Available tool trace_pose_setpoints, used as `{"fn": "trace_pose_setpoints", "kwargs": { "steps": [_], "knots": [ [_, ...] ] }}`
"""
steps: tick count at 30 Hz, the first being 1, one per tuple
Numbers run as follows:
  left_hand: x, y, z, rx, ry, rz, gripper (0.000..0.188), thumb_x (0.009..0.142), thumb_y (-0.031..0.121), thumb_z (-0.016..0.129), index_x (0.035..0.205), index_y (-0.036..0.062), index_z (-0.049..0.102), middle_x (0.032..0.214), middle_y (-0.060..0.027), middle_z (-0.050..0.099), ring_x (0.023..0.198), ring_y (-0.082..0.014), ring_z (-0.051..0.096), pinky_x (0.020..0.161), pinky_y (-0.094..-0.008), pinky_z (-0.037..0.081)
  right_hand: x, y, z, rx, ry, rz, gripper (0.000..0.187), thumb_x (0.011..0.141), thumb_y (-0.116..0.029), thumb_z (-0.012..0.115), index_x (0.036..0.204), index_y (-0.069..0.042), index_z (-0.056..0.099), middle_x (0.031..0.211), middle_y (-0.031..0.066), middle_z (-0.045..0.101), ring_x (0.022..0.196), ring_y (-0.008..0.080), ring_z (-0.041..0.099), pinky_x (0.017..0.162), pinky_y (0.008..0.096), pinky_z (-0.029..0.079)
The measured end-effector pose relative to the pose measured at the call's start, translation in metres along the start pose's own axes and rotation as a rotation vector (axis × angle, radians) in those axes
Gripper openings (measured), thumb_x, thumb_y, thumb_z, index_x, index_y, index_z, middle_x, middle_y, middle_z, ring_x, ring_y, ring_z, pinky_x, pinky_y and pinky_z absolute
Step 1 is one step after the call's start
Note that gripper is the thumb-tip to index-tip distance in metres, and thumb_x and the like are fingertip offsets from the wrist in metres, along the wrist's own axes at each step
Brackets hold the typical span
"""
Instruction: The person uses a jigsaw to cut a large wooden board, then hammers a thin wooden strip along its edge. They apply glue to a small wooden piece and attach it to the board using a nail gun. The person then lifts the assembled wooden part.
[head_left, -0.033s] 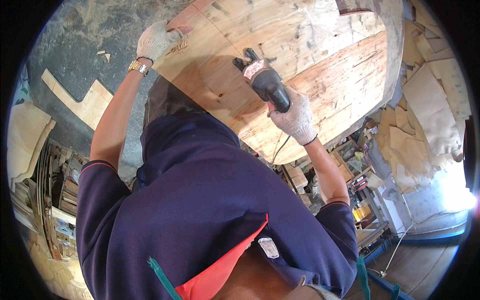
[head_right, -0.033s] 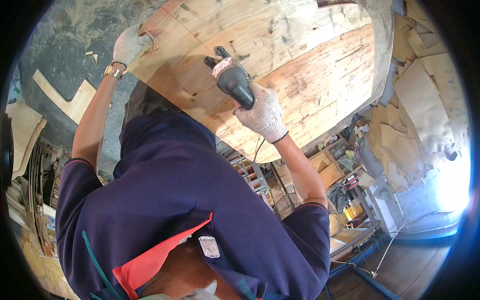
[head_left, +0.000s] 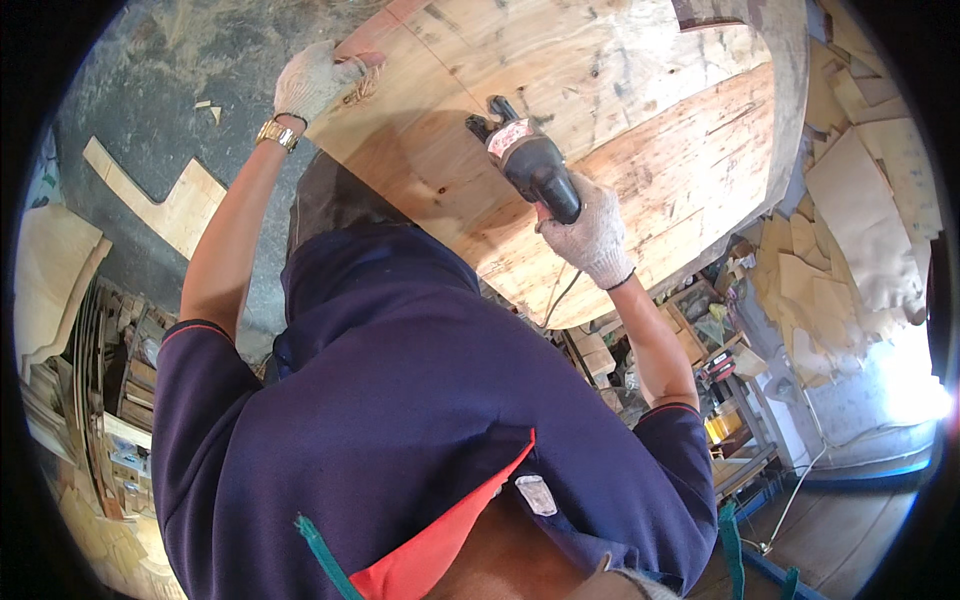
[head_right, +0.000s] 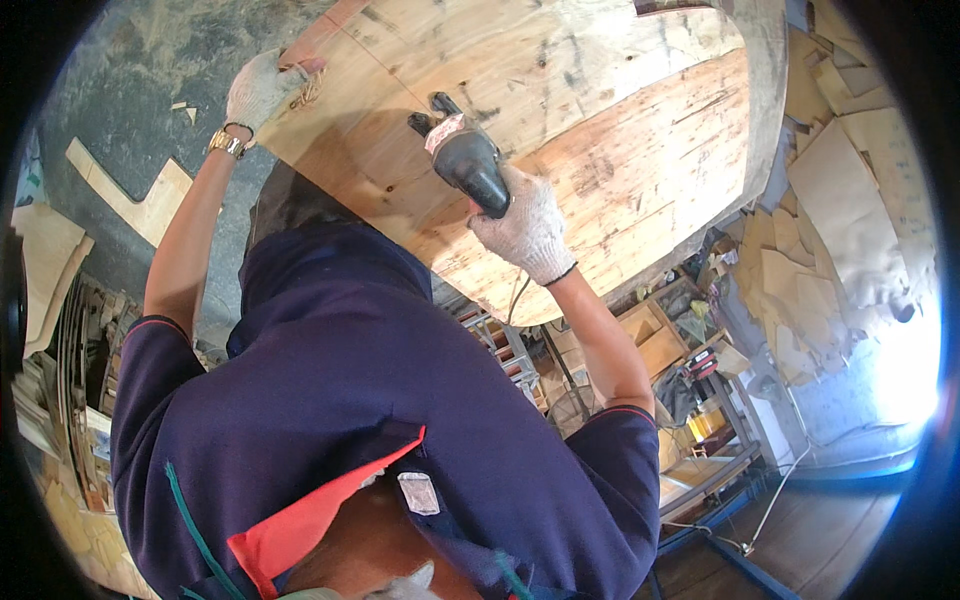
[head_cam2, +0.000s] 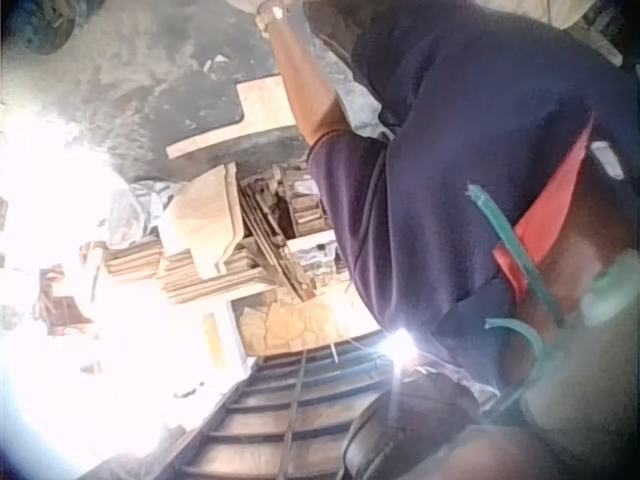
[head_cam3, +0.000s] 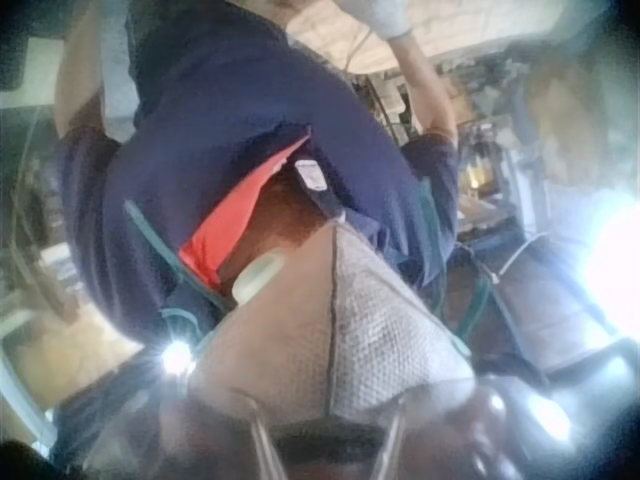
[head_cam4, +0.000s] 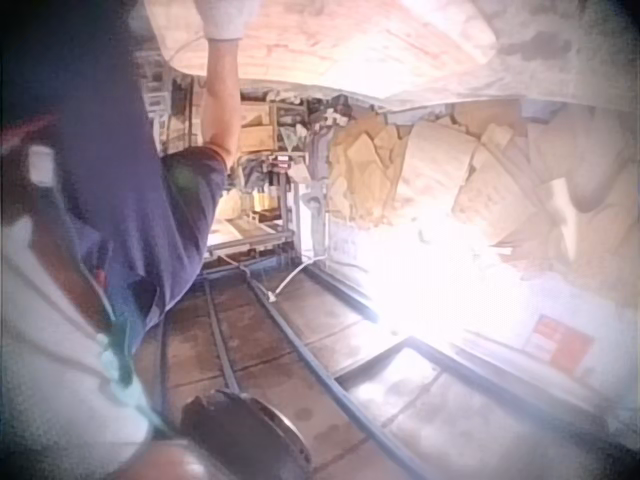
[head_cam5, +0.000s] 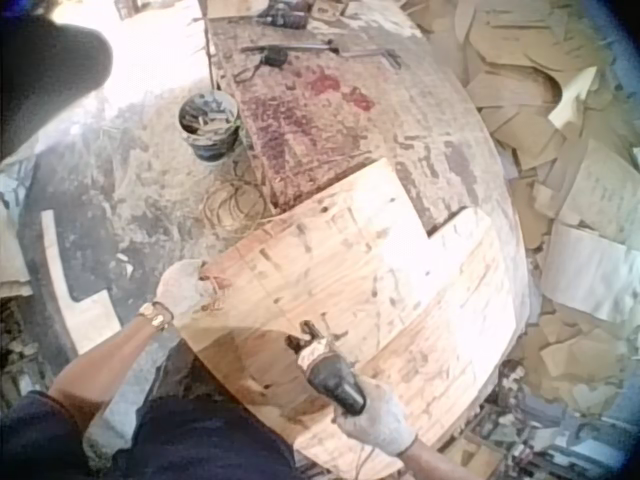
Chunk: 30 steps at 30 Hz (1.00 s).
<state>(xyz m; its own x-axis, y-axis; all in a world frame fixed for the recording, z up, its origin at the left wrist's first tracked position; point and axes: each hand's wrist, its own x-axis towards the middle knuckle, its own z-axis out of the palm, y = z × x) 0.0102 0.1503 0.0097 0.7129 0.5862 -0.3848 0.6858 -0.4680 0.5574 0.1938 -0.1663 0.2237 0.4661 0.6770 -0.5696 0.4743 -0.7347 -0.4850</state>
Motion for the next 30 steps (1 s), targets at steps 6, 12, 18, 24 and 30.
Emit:
{"fn": "trace_pose_setpoints", "kwargs": {
  "steps": [6, 12, 18, 24, 30],
  "knots": [
    [0.001, -0.001, 0.0, 0.026, -0.094, -0.051, 0.081, 0.081, 0.08, 0.064, 0.088, 0.0002, 0.071, 0.072, -0.0171, 0.067, 0.07, -0.0338, 0.066, 0.068, -0.0456, 0.049, 0.005, 0.002, -0.001, -0.038, -0.024, -0.007, 0.029, 0.074, -0.015, 0.077, 0.097, 0.0, 0.068, 0.076, 0.0212, 0.067, 0.073, 0.0412, 0.069, 0.066, 0.0426, 0.054],
    [-0.001, 0.011, -0.01, 0.025, -0.104, -0.015, 0.074, 0.084, 0.073, 0.065, 0.09, -0.0003, 0.072, 0.074, -0.0184, 0.068, 0.073, -0.0349, 0.068, 0.069, -0.046, 0.05, 0.008, -0.003, -0.003, -0.011, -0.028, -0.01, 0.029, 0.074, -0.015, 0.076, 0.097, 0.0, 0.068, 0.076, 0.0211, 0.067, 0.073, 0.0407, 0.069, 0.066, 0.0424, 0.054],
    [0.0, 0.012, -0.012, 0.022, -0.131, -0.065, 0.06, 0.085, 0.057, 0.068, 0.092, -0.0017, 0.071, 0.079, -0.0218, 0.069, 0.079, -0.0389, 0.069, 0.072, -0.0462, 0.052, 0.011, -0.007, -0.001, -0.013, -0.017, -0.021, 0.029, 0.075, -0.015, 0.076, 0.098, 0.001, 0.068, 0.074, 0.0203, 0.067, 0.071, 0.0391, 0.07, 0.065, 0.0408, 0.054],
    [-0.002, 0.014, -0.014, -0.009, -0.127, -0.056, 0.075, 0.081, 0.074, 0.068, 0.093, -0.0006, 0.073, 0.081, -0.0218, 0.071, 0.082, -0.0385, 0.071, 0.075, -0.0467, 0.053, 0.016, -0.007, 0.0, -0.02, -0.024, -0.057, 0.029, 0.075, -0.015, 0.076, 0.098, 0.001, 0.068, 0.071, 0.0204, 0.067, 0.068, 0.0378, 0.07, 0.064, 0.0404, 0.054],
    [-0.003, 0.012, -0.007, -0.007, -0.07, -0.082, 0.082, 0.078, 0.08, 0.067, 0.095, 0.0002, 0.074, 0.082, -0.0217, 0.071, 0.083, -0.0374, 0.072, 0.075, -0.0472, 0.053, 0.019, -0.009, -0.001, -0.061, -0.019, -0.072, 0.028, 0.076, -0.015, 0.076, 0.097, 0.001, 0.067, 0.069, 0.0199, 0.066, 0.067, 0.0374, 0.07, 0.063, 0.0406, 0.054]
  ]
}}
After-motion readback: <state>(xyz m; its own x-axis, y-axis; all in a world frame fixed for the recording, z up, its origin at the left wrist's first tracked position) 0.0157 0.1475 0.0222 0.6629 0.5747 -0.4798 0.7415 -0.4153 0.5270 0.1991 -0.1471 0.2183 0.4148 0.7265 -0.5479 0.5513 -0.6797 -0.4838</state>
